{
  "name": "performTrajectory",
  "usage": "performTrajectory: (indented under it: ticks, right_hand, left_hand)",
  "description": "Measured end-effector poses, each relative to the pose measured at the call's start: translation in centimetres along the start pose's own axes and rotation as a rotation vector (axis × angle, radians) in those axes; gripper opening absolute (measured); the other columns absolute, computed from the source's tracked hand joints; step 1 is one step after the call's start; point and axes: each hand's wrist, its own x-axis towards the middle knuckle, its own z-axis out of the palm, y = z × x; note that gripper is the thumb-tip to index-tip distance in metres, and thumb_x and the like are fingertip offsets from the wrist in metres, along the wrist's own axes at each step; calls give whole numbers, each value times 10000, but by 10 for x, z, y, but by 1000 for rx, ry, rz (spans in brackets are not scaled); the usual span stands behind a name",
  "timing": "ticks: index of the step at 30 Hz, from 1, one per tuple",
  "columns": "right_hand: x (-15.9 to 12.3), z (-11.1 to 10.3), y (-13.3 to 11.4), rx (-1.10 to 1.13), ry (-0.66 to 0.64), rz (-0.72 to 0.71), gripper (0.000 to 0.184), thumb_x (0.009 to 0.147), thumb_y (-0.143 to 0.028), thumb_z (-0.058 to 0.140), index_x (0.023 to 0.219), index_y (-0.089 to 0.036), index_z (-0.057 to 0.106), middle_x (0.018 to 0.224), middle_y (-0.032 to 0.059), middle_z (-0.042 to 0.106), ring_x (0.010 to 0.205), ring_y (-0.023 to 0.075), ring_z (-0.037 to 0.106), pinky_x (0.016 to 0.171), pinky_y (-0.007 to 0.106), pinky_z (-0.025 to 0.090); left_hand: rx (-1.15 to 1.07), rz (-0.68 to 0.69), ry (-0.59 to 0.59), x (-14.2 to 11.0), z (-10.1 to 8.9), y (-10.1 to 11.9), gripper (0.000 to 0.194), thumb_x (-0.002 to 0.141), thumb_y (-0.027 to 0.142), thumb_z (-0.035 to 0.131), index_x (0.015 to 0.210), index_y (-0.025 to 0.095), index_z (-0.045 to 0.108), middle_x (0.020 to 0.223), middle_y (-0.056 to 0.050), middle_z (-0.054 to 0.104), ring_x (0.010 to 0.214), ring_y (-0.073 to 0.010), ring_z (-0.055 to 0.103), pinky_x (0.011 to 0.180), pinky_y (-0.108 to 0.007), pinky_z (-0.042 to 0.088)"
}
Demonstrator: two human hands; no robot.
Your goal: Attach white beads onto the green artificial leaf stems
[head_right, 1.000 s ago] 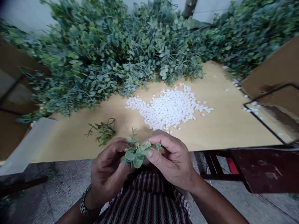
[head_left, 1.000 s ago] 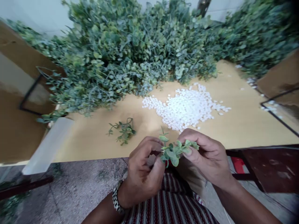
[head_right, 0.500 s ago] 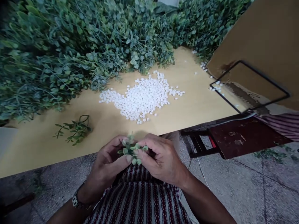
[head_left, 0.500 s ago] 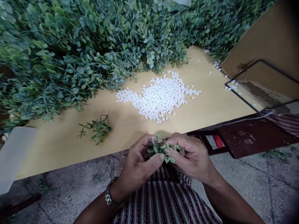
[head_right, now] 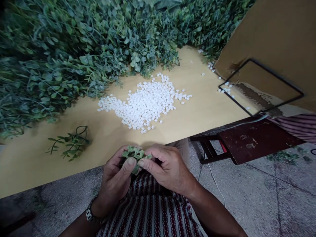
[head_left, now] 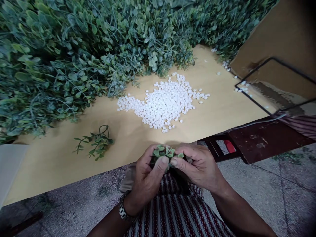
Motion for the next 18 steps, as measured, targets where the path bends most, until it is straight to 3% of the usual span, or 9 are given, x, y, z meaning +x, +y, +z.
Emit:
performTrajectory:
  ticks: [3,8,13,15,18]
  right_hand:
    - [1,-1,2,1,-28,-1,132,817,-137,616,691,-160,588,575,-41,545,529,63,493,514,192,396]
    - [4,0,5,181,-76,59,206,803,-194,656,610,-152,597,512,-52,519,456,46,453,439,169,367]
    - [3,7,8,329,-130,159,225,784,-241,685,587,-143,638,543,-14,631,464,64,550,444,172,431]
    - [2,12,8,308,-111,152,221,789,-243,681,593,-147,646,551,-7,652,480,75,582,474,182,464]
    - [-2,17,5,104,-68,60,219,802,-258,668,611,-154,643,533,-13,616,479,79,551,484,204,458]
  left_hand:
    - [-5,-5,-43,1,-1,1,179,833,263,627,1001,218,667,884,-34,613,828,-146,558,740,-247,469]
    - [-92,5,-1,5,4,9,147,742,257,703,880,221,739,914,-55,611,879,-182,554,677,-241,487]
    - [-251,-134,-3,5,8,15,57,722,224,694,765,195,717,864,-22,520,615,-93,499,468,-199,438]
    - [-265,-158,19,4,9,15,41,739,206,673,714,176,685,857,-15,493,592,-81,478,458,-197,433]
    - [-193,-117,29,1,7,13,75,779,211,645,723,162,645,848,-17,502,643,-88,481,531,-194,449]
